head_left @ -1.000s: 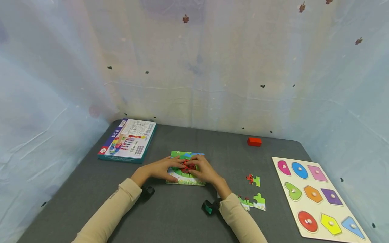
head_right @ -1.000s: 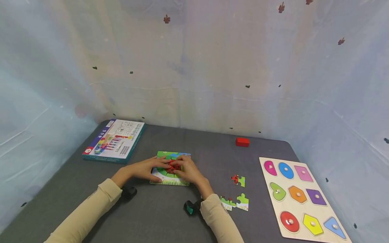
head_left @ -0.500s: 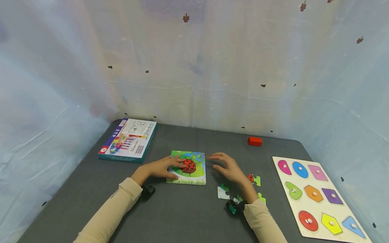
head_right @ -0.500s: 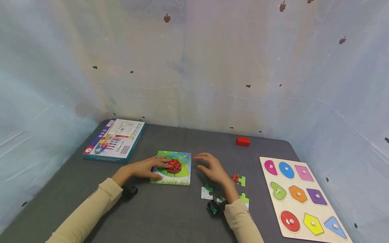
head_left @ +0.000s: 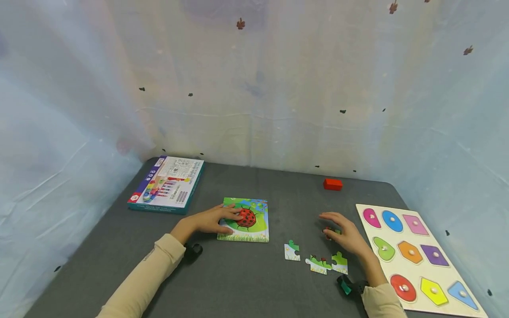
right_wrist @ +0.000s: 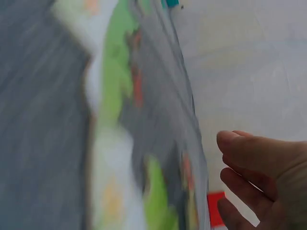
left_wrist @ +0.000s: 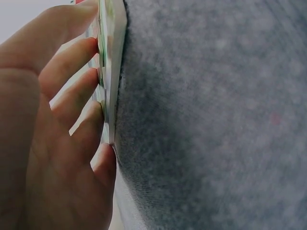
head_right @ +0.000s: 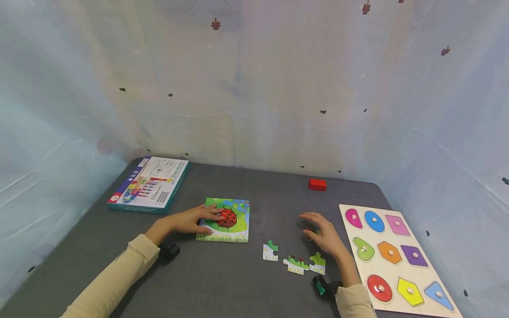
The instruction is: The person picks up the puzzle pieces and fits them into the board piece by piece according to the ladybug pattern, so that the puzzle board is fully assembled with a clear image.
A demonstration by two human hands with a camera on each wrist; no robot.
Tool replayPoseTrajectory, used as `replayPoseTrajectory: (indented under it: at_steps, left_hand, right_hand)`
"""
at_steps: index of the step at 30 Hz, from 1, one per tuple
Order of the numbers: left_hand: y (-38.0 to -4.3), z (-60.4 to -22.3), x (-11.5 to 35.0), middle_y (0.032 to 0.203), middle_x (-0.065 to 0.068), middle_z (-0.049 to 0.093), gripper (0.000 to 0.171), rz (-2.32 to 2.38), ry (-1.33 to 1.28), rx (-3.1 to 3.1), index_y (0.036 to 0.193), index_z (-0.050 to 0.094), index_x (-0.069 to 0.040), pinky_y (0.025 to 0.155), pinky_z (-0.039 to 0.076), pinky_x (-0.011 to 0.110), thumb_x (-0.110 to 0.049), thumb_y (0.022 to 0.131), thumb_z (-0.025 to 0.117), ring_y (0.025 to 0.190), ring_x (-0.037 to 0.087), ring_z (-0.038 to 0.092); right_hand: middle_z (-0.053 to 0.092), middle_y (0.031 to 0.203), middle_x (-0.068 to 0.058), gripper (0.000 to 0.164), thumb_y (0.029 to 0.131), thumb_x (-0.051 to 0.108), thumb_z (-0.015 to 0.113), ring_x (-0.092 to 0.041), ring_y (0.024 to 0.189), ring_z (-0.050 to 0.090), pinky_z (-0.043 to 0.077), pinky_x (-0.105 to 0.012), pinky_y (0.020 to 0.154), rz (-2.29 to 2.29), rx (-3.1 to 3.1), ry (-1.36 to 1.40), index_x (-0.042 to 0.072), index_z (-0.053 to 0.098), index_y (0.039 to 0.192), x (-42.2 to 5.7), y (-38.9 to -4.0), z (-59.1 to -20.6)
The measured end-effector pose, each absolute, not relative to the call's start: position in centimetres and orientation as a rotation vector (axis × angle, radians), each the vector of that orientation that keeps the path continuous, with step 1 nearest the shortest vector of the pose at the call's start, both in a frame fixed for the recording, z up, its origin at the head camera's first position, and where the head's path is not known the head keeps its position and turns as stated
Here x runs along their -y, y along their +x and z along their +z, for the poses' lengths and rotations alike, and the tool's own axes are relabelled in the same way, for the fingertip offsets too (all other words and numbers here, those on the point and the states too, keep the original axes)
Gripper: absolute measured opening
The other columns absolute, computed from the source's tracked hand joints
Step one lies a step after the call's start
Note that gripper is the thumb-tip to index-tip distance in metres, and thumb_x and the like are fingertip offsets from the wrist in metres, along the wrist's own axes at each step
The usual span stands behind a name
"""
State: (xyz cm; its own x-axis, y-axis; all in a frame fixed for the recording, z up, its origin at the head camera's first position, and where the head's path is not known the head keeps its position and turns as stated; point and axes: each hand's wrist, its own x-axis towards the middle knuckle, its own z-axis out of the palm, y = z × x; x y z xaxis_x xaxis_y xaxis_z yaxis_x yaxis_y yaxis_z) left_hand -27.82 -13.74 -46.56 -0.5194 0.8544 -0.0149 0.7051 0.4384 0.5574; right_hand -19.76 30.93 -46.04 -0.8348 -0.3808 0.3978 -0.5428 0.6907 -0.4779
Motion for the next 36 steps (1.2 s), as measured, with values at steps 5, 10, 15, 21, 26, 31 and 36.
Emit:
replayPoseTrajectory:
  at_steps: [5, 10, 15, 21, 26, 31, 36]
  left_hand:
    - [-27.8, -46.6, 13.7, 0.151, 0.01, 0.029, 0.058, 0.726, 1.343, -2.397, 0.138, 0.047, -0.008, 0.11, 0.005, 0.057, -0.033, 0.088, 0.063, 0.141, 0.035, 0.013]
    - [-27.7, -46.7, 13.7, 0.151, 0.01, 0.029, 0.059, 0.724, 1.341, -2.401, 0.138, 0.047, -0.008, 0.111, 0.005, 0.057, -0.033, 0.088, 0.064, 0.141, 0.035, 0.013]
    - [-27.5, -46.7, 13.7, 0.151, 0.01, 0.029, 0.059, 0.727, 1.327, -2.402, 0.138, 0.047, -0.008, 0.111, 0.005, 0.057, -0.034, 0.088, 0.063, 0.141, 0.034, 0.013]
    - [-27.5, -46.7, 13.8, 0.151, 0.009, 0.028, 0.058, 0.726, 1.324, -2.408, 0.138, 0.047, -0.008, 0.111, 0.005, 0.056, -0.033, 0.088, 0.064, 0.141, 0.033, 0.013]
    - [-27.6, -46.8, 13.8, 0.151, 0.008, 0.029, 0.058, 0.723, 1.33, -2.421, 0.138, 0.047, -0.009, 0.111, 0.005, 0.057, -0.034, 0.088, 0.064, 0.141, 0.033, 0.014]
    - [-27.7, -46.7, 13.8, 0.151, 0.009, 0.029, 0.058, 0.72, 1.325, -2.424, 0.138, 0.047, -0.009, 0.111, 0.006, 0.057, -0.034, 0.088, 0.064, 0.141, 0.033, 0.014]
    - [-27.7, -46.6, 13.8, 0.151, 0.009, 0.03, 0.057, 0.712, 1.325, -2.429, 0.138, 0.048, -0.009, 0.111, 0.006, 0.057, -0.034, 0.088, 0.063, 0.141, 0.033, 0.015]
  right_hand:
    - [0.054, 0.126, -0.013, 0.048, 0.08, 0.007, 0.072, -0.009, 0.119, 0.044, 0.023, -0.005, 0.095, 0.894, 2.678, 0.672, 0.004, 0.057, 0.125, -33.0, -18.4, -46.7]
    - [0.053, 0.126, -0.016, 0.046, 0.081, 0.009, 0.071, -0.017, 0.118, 0.044, 0.018, -0.002, 0.095, 0.865, 2.717, 0.648, 0.002, 0.058, 0.124, -33.9, -17.8, -47.6]
    - [0.058, 0.119, -0.012, 0.037, 0.081, 0.007, 0.071, -0.023, 0.112, 0.048, 0.023, -0.006, 0.094, 0.834, 2.695, 0.609, 0.005, 0.063, 0.117, -34.0, -17.9, -48.2]
    - [0.061, 0.113, -0.009, 0.034, 0.08, 0.006, 0.072, -0.022, 0.106, 0.051, 0.028, -0.009, 0.092, 0.824, 2.67, 0.575, 0.006, 0.065, 0.113, -33.9, -18.0, -48.4]
    - [0.061, 0.111, -0.009, 0.033, 0.08, 0.006, 0.072, -0.027, 0.105, 0.053, 0.036, -0.02, 0.091, 0.802, 2.67, 0.575, 0.006, 0.066, 0.112, -33.6, -18.3, -48.1]
    - [0.06, 0.11, -0.009, 0.033, 0.081, 0.007, 0.071, -0.027, 0.103, 0.055, 0.043, -0.045, 0.084, 0.809, 2.656, 0.624, 0.006, 0.066, 0.114, -31.8, -18.9, -46.9]
    - [0.058, 0.109, -0.008, 0.036, 0.08, 0.005, 0.071, -0.025, 0.102, 0.053, 0.044, -0.05, 0.082, 0.839, 2.598, 0.765, 0.007, 0.065, 0.116, -28.3, -19.9, -45.2]
